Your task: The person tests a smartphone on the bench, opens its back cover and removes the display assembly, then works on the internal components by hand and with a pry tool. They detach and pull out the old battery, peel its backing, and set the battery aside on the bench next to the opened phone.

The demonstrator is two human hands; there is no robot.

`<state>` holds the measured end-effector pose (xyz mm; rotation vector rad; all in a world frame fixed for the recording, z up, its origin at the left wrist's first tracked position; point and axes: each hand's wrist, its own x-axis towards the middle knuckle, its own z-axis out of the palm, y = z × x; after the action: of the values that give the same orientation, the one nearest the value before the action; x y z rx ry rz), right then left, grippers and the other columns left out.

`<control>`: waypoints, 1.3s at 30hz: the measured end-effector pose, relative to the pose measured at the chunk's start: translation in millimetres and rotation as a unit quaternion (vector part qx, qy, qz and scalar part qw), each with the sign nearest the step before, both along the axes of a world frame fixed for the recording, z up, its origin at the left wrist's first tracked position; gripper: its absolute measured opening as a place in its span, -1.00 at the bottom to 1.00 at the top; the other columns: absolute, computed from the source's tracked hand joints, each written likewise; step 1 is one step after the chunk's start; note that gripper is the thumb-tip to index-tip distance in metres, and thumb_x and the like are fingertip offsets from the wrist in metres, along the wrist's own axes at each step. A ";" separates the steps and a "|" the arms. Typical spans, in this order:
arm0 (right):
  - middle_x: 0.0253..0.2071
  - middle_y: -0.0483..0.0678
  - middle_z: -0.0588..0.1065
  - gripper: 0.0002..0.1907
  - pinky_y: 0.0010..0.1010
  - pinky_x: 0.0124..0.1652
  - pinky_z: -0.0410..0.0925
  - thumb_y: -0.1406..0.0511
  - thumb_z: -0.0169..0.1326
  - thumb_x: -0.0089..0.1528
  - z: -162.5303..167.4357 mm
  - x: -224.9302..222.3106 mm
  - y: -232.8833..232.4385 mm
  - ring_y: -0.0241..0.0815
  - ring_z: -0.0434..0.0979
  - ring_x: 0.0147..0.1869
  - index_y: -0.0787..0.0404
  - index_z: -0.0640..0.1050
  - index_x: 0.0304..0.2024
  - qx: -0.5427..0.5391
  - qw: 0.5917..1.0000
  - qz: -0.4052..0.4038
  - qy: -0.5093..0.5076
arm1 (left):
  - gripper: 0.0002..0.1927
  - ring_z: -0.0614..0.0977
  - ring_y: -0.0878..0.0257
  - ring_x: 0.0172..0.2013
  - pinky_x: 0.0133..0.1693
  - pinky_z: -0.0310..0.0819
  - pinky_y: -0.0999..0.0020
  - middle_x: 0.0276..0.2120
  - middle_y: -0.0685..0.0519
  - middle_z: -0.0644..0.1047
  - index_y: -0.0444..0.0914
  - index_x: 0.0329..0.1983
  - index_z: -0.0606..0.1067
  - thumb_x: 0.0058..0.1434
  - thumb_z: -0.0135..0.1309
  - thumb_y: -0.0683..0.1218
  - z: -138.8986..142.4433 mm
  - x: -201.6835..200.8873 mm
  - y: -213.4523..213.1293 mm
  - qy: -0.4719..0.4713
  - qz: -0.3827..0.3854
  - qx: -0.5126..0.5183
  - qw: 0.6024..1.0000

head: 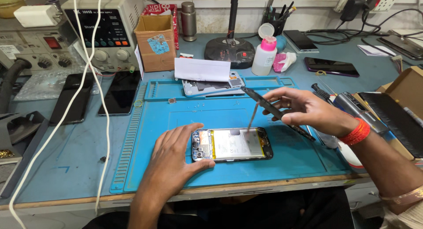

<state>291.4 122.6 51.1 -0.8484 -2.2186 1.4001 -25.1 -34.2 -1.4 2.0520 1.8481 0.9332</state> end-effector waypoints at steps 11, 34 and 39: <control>0.18 0.11 0.46 -0.26 -0.21 0.14 0.36 0.17 0.19 0.25 -3.8 -23.0 3.0 -0.13 0.51 0.16 0.33 0.29 0.39 -0.099 0.977 0.044 0.184 | 0.05 -0.06 -0.16 0.56 0.45 -0.29 -0.07 0.57 -0.26 0.01 -0.27 0.63 -0.20 0.34 -0.19 0.43 11.6 99.5 8.6 -0.345 -0.133 0.076 0.926; 0.07 0.05 0.43 -0.39 -0.32 0.03 0.40 0.24 0.16 0.32 -1.8 -136.2 29.9 -0.16 0.49 0.12 0.13 0.19 0.32 -0.134 0.906 -0.050 0.400 | 0.05 0.64 0.15 0.02 -0.11 0.67 0.29 0.06 -0.10 0.45 -0.10 0.42 0.05 -0.07 0.43 -0.02 65.2 6.5 130.6 -0.421 -0.125 0.004 0.898; 0.20 0.11 0.48 -0.43 -0.42 0.14 0.39 0.17 0.18 0.34 -1.7 -143.7 58.8 -0.23 0.47 0.25 0.22 0.32 0.30 -0.018 0.950 -0.021 0.312 | 0.05 0.61 0.14 0.03 -0.06 0.62 0.27 0.06 -0.10 0.49 -0.15 0.46 0.08 -0.05 0.41 -0.08 54.5 -13.4 145.7 -0.470 -0.163 0.015 0.867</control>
<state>147.6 181.3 49.4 -0.3775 -1.6832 1.4398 -38.5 111.5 53.1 1.3971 0.9307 1.4829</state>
